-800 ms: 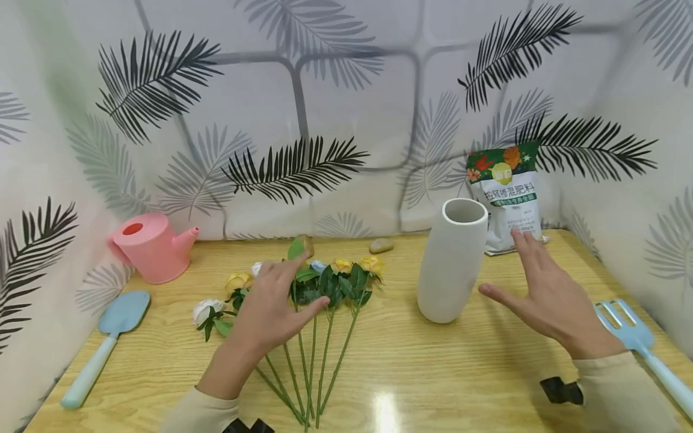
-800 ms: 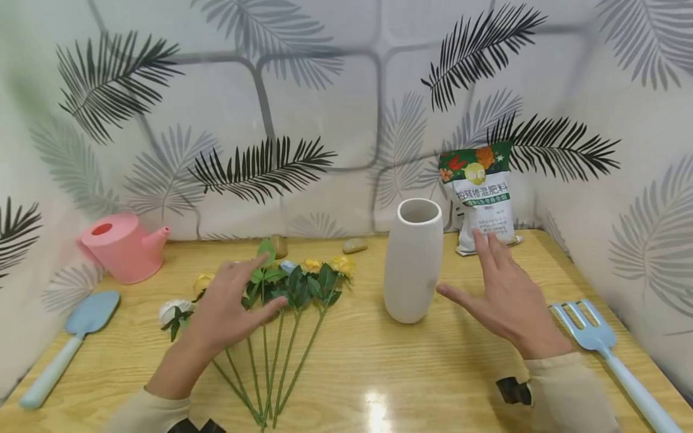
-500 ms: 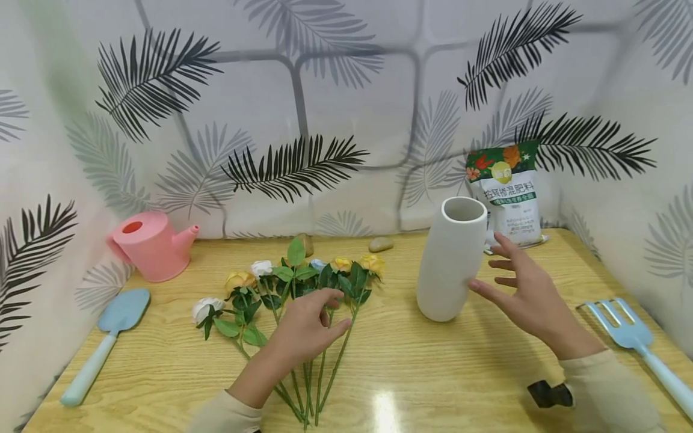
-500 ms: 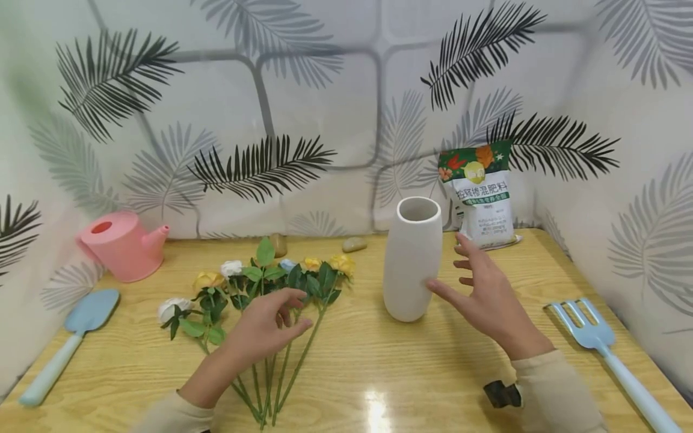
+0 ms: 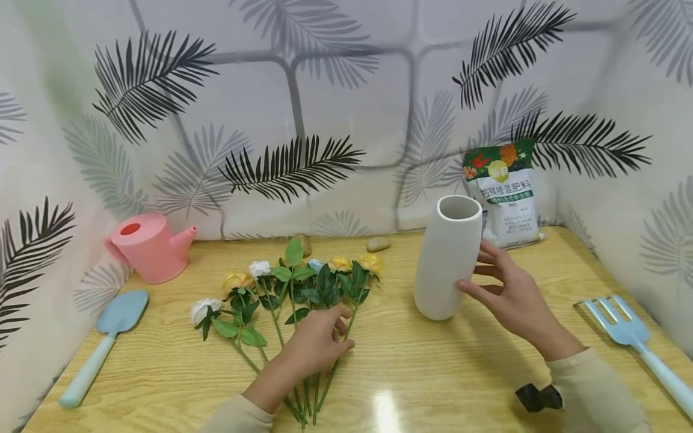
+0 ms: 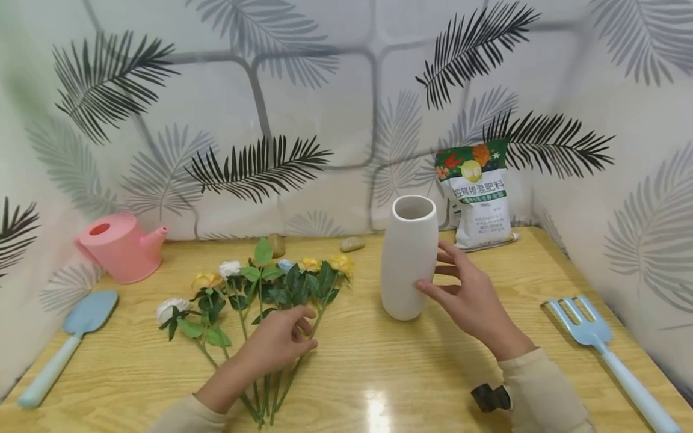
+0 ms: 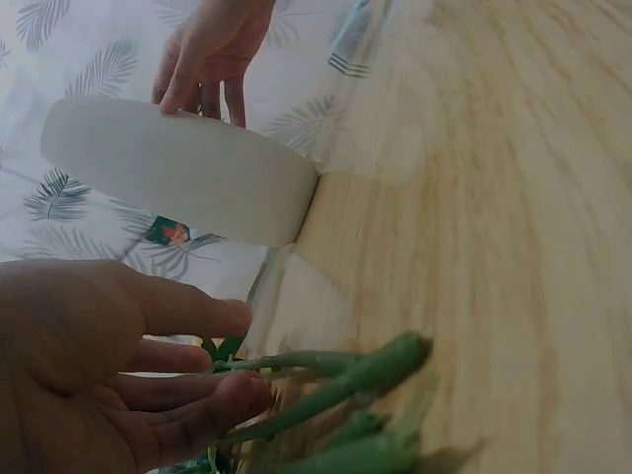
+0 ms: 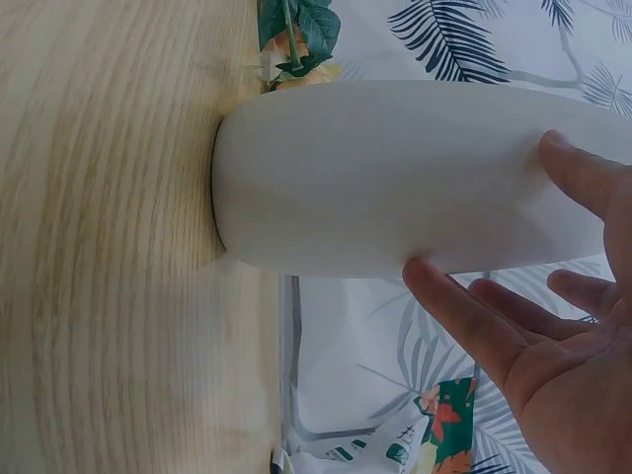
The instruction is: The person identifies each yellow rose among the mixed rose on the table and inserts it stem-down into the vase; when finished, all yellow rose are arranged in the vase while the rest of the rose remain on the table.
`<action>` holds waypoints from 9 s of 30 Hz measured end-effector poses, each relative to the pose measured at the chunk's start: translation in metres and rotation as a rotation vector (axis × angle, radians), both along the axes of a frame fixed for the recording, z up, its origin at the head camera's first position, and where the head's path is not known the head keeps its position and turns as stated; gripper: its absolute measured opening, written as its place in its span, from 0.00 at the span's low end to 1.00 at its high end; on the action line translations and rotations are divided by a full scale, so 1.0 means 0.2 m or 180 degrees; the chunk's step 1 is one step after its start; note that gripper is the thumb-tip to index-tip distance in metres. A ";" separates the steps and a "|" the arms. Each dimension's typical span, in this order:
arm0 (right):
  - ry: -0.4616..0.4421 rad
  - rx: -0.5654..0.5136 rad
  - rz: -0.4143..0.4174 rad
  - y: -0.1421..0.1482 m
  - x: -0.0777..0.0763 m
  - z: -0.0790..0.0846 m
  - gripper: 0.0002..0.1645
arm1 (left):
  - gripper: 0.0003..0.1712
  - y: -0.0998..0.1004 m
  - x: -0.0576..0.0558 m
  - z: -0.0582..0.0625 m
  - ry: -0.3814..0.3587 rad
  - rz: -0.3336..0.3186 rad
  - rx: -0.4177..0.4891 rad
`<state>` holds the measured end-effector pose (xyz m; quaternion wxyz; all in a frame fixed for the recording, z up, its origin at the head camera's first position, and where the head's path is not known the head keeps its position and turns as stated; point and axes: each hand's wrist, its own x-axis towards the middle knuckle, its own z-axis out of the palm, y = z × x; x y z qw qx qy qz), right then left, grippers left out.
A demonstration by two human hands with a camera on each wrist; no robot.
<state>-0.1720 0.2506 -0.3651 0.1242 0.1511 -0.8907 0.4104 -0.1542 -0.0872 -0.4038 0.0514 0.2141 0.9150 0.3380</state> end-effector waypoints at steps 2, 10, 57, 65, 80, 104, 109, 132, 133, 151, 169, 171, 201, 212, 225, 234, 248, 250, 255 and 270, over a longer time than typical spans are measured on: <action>0.0030 0.0003 0.0011 0.00 0.00 0.00 0.47 | 0.24 0.01 0.00 0.00 0.0057 -0.0011 0.0010; -0.0043 0.0015 0.0042 0.00 0.00 0.02 0.46 | 0.24 0.07 0.00 -0.01 0.0215 0.0102 -0.0051; -0.0075 -0.0139 0.0174 -0.01 0.00 0.01 0.44 | 0.24 0.37 -0.27 0.73 0.0303 0.0008 0.1984; -0.0074 -0.0160 0.0192 0.00 -0.01 0.01 0.43 | 0.18 0.50 -0.32 0.97 0.0517 -0.0215 0.2408; -0.0102 -0.0153 0.0223 0.02 -0.01 0.00 0.45 | 0.17 0.71 -0.37 1.14 0.0622 -0.0300 0.2845; -0.0133 -0.0153 0.0194 0.03 0.00 0.02 0.45 | 0.24 0.73 -0.45 0.91 0.0505 -0.0258 0.2490; -0.0132 -0.0154 0.0168 0.03 0.01 0.01 0.44 | 0.27 0.72 -0.45 0.90 0.0475 -0.0221 0.2463; -0.0124 -0.0096 0.0162 0.02 0.00 0.02 0.45 | 0.15 0.72 -0.44 0.87 0.0463 0.0074 0.1975; -0.0130 -0.0096 0.0162 0.02 0.00 0.02 0.45 | 0.14 0.72 -0.44 0.87 0.0475 0.0102 0.1948; -0.0164 -0.0112 0.0163 0.02 0.00 0.01 0.45 | 0.10 0.74 -0.45 0.82 0.0476 0.0197 0.2050; -0.0133 -0.0101 0.0181 0.02 0.01 0.01 0.45 | 0.14 0.70 -0.46 0.78 0.0375 0.0244 0.2078; -0.0160 -0.0100 0.0176 0.02 0.01 0.01 0.45 | 0.13 0.69 -0.46 0.77 0.0336 0.0270 0.2103; -0.0059 -0.0007 0.0139 0.02 0.02 0.04 0.45 | 0.09 0.29 -0.33 0.49 0.0030 0.0184 0.1834; -0.0074 -0.0020 0.0125 0.01 0.02 0.03 0.45 | 0.09 -0.01 -0.16 0.24 -0.0120 0.0283 0.1218; -0.0084 -0.0004 0.0125 0.01 0.02 0.02 0.46 | 0.11 -0.11 -0.08 0.08 -0.0169 0.0623 0.0818; -0.0125 0.0037 0.0121 0.00 0.01 0.02 0.46 | 0.16 -0.11 -0.06 0.03 -0.0086 0.0612 0.0507; -0.0125 0.0032 0.0136 0.00 0.00 0.02 0.46 | 0.21 -0.09 -0.06 0.01 0.0020 0.0660 0.0412; -0.0113 0.0026 0.0141 0.00 0.01 0.02 0.46 | 0.21 -0.08 -0.06 0.00 0.0047 0.0667 0.0368; -0.0093 0.0020 0.0131 0.00 0.02 0.02 0.45 | 0.20 -0.05 -0.06 0.00 0.0094 0.0746 0.0272; -0.0104 -0.0001 0.0116 0.00 0.02 0.03 0.45 | 0.20 0.00 -0.10 0.07 -0.0155 0.1057 0.0930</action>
